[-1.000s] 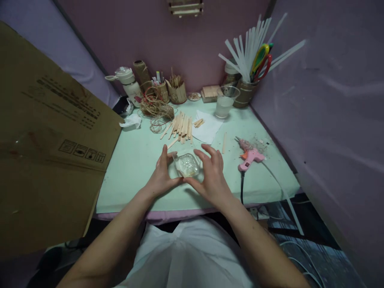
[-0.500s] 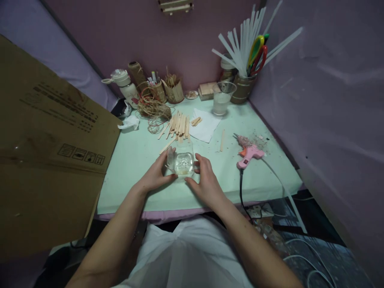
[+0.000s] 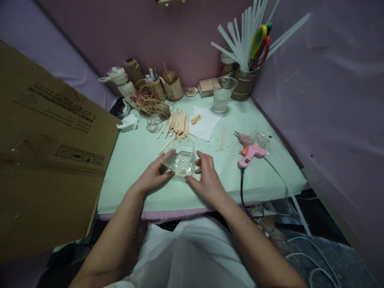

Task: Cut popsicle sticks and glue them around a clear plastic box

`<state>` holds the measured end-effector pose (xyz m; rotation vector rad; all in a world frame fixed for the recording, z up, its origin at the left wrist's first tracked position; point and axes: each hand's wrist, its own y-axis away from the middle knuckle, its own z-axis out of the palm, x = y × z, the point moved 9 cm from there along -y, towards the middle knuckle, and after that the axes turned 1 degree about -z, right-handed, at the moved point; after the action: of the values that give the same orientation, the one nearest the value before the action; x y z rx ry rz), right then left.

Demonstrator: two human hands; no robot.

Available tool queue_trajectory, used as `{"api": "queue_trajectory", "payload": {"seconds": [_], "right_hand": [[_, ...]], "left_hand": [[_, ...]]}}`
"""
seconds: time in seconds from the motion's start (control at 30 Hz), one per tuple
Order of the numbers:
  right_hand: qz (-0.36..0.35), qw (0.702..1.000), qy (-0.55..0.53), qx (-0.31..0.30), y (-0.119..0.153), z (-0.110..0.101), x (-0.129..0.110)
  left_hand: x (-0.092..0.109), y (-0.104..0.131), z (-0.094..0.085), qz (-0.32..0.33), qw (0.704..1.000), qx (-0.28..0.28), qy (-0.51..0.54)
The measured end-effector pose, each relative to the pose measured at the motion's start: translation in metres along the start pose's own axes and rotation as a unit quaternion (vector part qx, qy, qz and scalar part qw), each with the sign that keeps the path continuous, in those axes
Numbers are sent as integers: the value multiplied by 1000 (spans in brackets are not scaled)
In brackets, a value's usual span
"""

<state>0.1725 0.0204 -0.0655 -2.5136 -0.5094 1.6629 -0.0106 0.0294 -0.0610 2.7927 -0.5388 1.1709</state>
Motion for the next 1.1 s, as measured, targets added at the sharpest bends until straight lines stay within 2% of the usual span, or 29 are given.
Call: {"api": "queue_trajectory", "payload": {"seconds": [0.1,0.2,0.37,0.43,0.53,0.67,0.8,0.97,1.1], "right_hand": [[-7,1000,13,5,-5,-4,2],[-7,1000,17,-17,-11,-2,6],[6,998,-12,-59,-23,3,11],[4,996,-18,-83,-26,6,9],[0,993,-27,-111,-28,9,5],[3,993,-29,-115,-29,9,4],[6,993,-35,-110,-28,9,5],[25,993,-31,-109,-27,10,6],[42,994,-26,-102,-28,11,8]], "left_hand": [[0,2,-2,-4,1000,12,16],[3,7,-7,0,999,35,30],[4,18,-27,-1,984,144,101],[-1,20,-27,-19,978,161,129],[-4,16,-19,-40,982,129,129],[-3,12,-13,-49,989,94,105],[1,12,-12,-34,991,91,95],[4,14,-10,-14,987,85,134],[8,14,-12,11,992,97,85]]}}
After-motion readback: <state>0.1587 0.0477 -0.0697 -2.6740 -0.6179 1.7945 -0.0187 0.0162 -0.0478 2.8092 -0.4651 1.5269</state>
